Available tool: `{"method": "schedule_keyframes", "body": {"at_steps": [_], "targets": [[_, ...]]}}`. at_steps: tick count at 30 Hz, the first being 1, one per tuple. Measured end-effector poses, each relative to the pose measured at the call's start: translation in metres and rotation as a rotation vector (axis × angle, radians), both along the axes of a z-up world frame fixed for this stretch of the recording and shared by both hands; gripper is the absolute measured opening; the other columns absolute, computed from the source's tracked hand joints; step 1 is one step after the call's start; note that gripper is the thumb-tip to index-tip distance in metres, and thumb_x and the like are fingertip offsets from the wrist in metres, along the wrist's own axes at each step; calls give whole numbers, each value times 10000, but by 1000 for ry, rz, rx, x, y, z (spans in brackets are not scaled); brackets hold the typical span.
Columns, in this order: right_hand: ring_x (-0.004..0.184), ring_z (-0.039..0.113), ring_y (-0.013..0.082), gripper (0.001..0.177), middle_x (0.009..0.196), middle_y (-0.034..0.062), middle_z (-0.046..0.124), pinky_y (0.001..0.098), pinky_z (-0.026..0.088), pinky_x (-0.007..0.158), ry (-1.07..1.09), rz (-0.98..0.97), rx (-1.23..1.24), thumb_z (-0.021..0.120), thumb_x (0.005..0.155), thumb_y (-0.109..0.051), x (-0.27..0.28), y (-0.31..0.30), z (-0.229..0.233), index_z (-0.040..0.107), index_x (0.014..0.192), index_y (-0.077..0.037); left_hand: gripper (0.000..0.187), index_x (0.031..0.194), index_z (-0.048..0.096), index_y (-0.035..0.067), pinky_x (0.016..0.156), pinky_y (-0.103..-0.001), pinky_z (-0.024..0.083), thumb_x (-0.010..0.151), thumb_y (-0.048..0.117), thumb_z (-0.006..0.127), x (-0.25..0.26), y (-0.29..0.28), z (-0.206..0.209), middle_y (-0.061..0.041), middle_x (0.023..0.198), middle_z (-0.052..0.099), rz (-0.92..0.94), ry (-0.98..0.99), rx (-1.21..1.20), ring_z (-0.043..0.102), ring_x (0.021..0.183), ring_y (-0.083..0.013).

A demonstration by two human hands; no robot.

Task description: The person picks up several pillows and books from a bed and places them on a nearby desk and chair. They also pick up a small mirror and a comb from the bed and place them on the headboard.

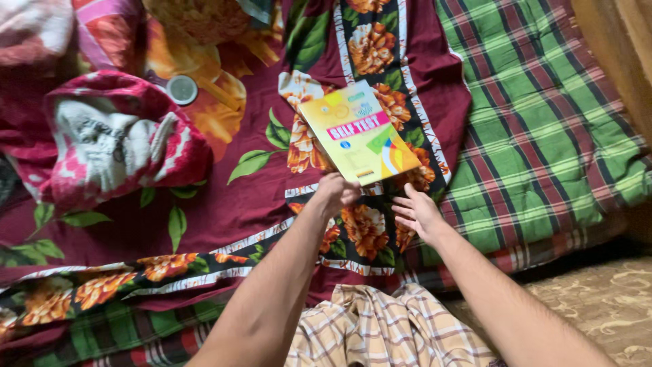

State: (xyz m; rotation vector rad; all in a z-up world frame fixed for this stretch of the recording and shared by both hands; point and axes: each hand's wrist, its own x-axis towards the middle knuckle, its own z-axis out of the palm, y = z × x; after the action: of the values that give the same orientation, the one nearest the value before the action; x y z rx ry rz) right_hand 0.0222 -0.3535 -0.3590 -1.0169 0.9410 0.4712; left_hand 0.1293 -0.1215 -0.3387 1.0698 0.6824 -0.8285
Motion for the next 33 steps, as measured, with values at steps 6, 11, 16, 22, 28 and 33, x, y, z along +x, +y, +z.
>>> {"method": "schedule_keyframes", "body": {"at_steps": [6,11,16,22,28,33], "targets": [[1121,672,300,451,1246,107,669,511,545,940,-10,-407,-9,640,985,-375,-21,25,15,560,1322,-87,467,1319,627,29,914,-364,593,896,-153,552,-103,66,53,-105,1239,716,-178,-36,-110,704,1096,-219],[978,708,234,270,1097,69,727,449,577,821,-181,-300,-152,727,935,-190,-53,69,1,659,1171,-77,505,1267,661,-3,775,-341,548,821,-198,527,-173,123,48,-152,1226,723,-38,-171,-125,702,1013,-250],[913,701,198,218,1073,76,714,405,564,769,-255,-17,-183,694,938,-162,-91,138,11,625,1136,-103,380,1127,735,8,717,-315,562,808,-131,584,-236,177,72,-107,1058,772,93,-273,360,716,883,-197],[885,713,186,323,1063,50,718,391,594,755,-247,165,-41,663,866,-76,-145,215,61,615,1180,-131,322,1110,771,49,757,-307,555,851,-48,604,-319,246,143,-70,969,786,212,-246,811,719,850,-152],[883,718,193,319,1063,67,731,398,597,756,-365,442,98,717,898,-137,-167,281,153,636,1196,-57,689,1286,685,-12,886,-263,573,695,-246,421,-375,309,177,-76,1154,772,581,-509,410,738,1003,-138],[932,711,190,321,1102,59,730,394,598,800,-539,608,198,705,904,-113,-172,340,230,646,1217,-76,672,1360,637,-12,886,-259,558,754,-256,485,-413,356,205,-97,1192,757,637,-475,467,720,1025,-149]]}}
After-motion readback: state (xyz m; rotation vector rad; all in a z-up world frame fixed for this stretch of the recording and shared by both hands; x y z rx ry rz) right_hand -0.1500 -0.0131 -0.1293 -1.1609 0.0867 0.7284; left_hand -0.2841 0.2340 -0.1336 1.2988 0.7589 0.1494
